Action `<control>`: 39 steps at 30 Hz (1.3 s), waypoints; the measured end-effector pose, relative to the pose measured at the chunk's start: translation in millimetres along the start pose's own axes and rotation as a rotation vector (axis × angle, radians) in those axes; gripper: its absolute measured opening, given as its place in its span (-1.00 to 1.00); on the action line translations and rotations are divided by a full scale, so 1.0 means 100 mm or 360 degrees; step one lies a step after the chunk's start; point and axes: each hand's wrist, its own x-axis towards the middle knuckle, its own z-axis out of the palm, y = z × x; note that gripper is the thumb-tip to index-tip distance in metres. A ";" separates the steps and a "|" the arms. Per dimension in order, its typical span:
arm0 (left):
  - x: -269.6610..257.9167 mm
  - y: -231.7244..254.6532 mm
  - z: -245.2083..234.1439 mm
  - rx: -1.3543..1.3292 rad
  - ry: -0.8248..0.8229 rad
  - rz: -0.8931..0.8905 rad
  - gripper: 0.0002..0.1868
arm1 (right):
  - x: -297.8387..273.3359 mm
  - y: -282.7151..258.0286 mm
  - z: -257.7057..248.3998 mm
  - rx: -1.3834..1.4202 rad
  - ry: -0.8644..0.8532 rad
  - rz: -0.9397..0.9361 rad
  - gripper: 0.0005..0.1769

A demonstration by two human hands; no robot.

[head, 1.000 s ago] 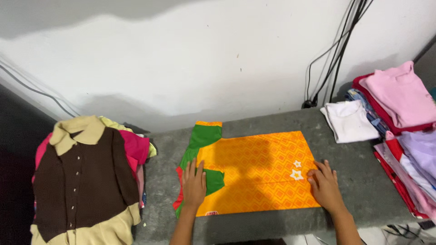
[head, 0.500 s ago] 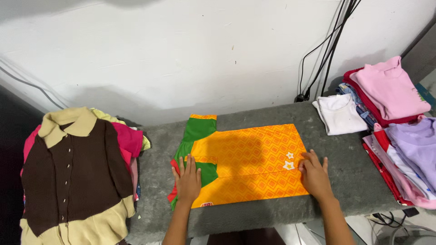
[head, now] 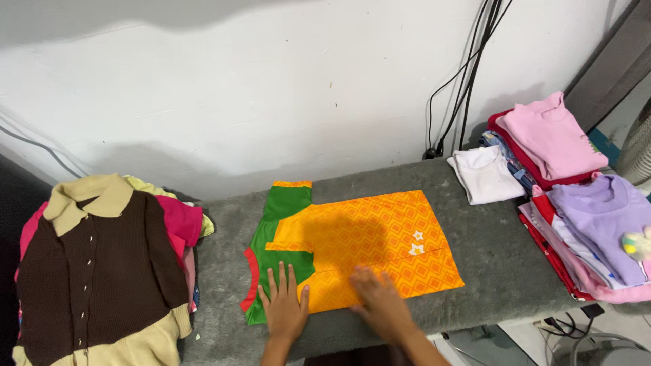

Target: The person folds several shirts one by one on a gray surface, smoothing each garment before folding it into a compact rectangle. They place each folded shirt onto a growing stack on the right side of the workspace.

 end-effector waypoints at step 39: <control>2.46 -0.92 0.20 -0.2011 -0.0447 -0.0739 -0.83 | 1.38 2.25 -0.64 0.0297 0.0691 0.0648 -0.74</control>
